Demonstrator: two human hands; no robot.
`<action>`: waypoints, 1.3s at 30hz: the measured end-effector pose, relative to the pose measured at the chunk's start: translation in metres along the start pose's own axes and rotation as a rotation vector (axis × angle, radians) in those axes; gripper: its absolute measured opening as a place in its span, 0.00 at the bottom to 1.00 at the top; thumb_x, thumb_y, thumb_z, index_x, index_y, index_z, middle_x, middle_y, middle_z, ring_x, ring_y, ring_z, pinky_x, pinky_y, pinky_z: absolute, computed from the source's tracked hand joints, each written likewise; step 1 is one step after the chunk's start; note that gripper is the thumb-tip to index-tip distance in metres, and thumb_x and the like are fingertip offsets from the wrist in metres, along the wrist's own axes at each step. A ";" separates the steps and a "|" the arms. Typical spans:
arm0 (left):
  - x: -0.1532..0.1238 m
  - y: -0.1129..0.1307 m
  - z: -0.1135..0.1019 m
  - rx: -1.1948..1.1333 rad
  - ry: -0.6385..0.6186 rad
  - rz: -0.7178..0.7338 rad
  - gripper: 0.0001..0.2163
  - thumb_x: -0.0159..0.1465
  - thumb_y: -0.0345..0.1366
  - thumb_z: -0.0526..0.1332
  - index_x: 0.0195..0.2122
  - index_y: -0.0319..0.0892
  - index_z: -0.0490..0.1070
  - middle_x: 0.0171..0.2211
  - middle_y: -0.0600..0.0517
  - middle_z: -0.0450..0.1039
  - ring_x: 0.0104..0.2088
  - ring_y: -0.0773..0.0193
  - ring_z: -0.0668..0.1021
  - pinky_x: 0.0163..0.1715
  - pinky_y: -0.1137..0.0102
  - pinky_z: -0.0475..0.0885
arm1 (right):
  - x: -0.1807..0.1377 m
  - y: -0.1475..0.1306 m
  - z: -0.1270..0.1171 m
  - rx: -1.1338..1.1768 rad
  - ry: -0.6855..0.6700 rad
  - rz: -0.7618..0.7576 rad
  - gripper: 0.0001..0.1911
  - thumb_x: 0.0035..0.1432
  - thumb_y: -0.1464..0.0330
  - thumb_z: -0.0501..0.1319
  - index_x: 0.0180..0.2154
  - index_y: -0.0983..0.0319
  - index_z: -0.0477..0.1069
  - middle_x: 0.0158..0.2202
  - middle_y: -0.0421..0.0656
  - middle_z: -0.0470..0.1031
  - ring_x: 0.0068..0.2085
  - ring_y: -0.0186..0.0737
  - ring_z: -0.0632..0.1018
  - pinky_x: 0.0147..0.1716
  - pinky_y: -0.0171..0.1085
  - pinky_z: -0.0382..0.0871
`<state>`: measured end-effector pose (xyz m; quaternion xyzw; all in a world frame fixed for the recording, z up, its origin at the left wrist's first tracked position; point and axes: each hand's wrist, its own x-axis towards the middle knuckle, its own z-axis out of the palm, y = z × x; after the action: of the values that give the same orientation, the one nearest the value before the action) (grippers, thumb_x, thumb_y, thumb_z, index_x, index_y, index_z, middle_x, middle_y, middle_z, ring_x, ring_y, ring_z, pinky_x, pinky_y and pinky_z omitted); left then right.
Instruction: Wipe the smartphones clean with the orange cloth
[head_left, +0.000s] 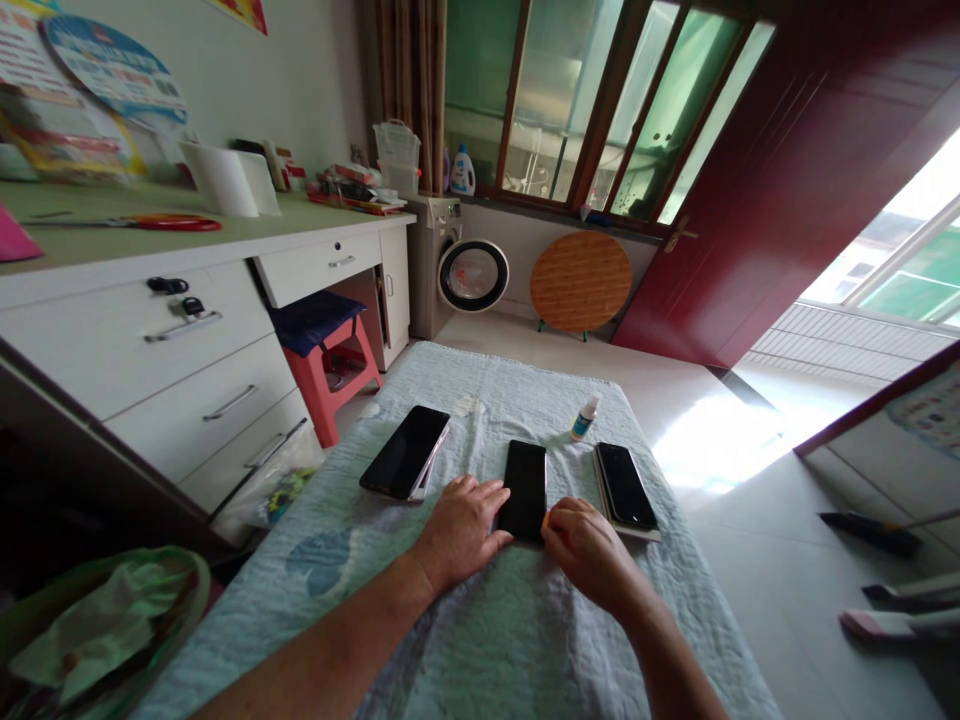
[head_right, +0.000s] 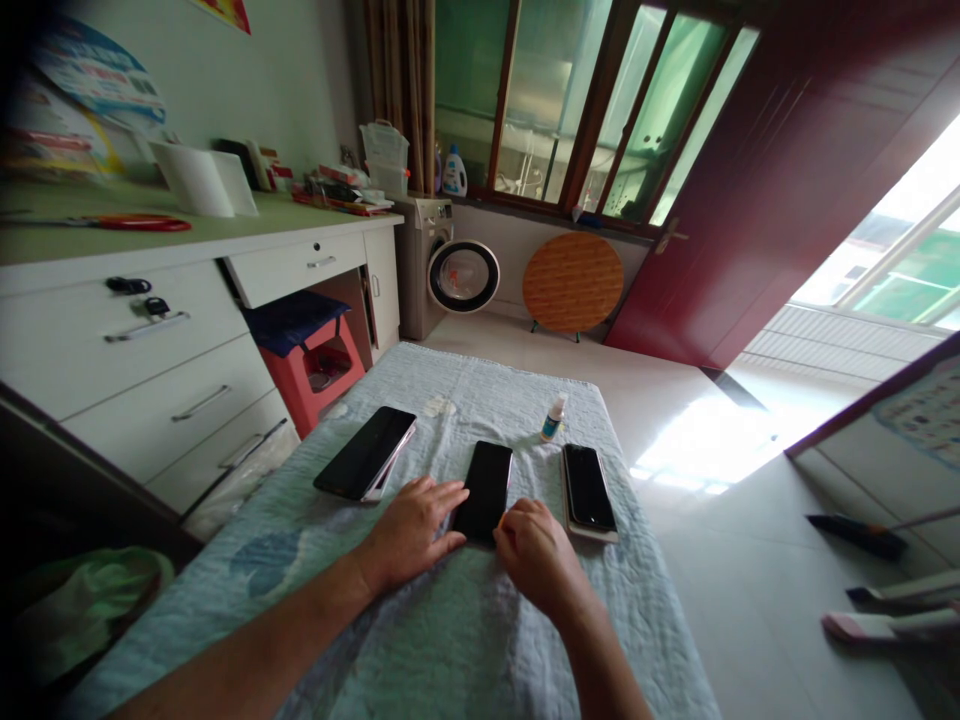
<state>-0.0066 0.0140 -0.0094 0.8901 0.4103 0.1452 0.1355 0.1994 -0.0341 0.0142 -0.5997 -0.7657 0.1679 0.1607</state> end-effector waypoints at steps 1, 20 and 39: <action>0.000 0.000 0.000 0.001 0.000 0.001 0.24 0.61 0.44 0.65 0.57 0.42 0.69 0.58 0.48 0.70 0.52 0.50 0.72 0.55 0.57 0.65 | 0.000 0.000 0.000 0.006 0.000 0.005 0.14 0.62 0.72 0.55 0.23 0.62 0.66 0.29 0.40 0.70 0.35 0.35 0.71 0.37 0.35 0.59; 0.000 0.001 0.000 -0.014 -0.007 -0.022 0.24 0.61 0.42 0.65 0.58 0.41 0.68 0.58 0.48 0.70 0.53 0.49 0.72 0.56 0.56 0.65 | 0.003 0.003 0.005 0.016 -0.009 0.078 0.11 0.61 0.70 0.57 0.26 0.62 0.71 0.32 0.42 0.70 0.36 0.36 0.72 0.38 0.33 0.61; 0.000 0.001 0.001 -0.021 -0.027 -0.020 0.25 0.61 0.42 0.64 0.59 0.41 0.67 0.59 0.46 0.68 0.55 0.49 0.71 0.58 0.55 0.64 | 0.003 0.005 0.007 0.023 0.002 0.068 0.11 0.61 0.70 0.57 0.26 0.62 0.71 0.32 0.41 0.70 0.36 0.36 0.71 0.38 0.34 0.61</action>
<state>-0.0059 0.0133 -0.0103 0.8863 0.4158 0.1360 0.1517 0.1998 -0.0302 0.0058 -0.6238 -0.7426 0.1815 0.1627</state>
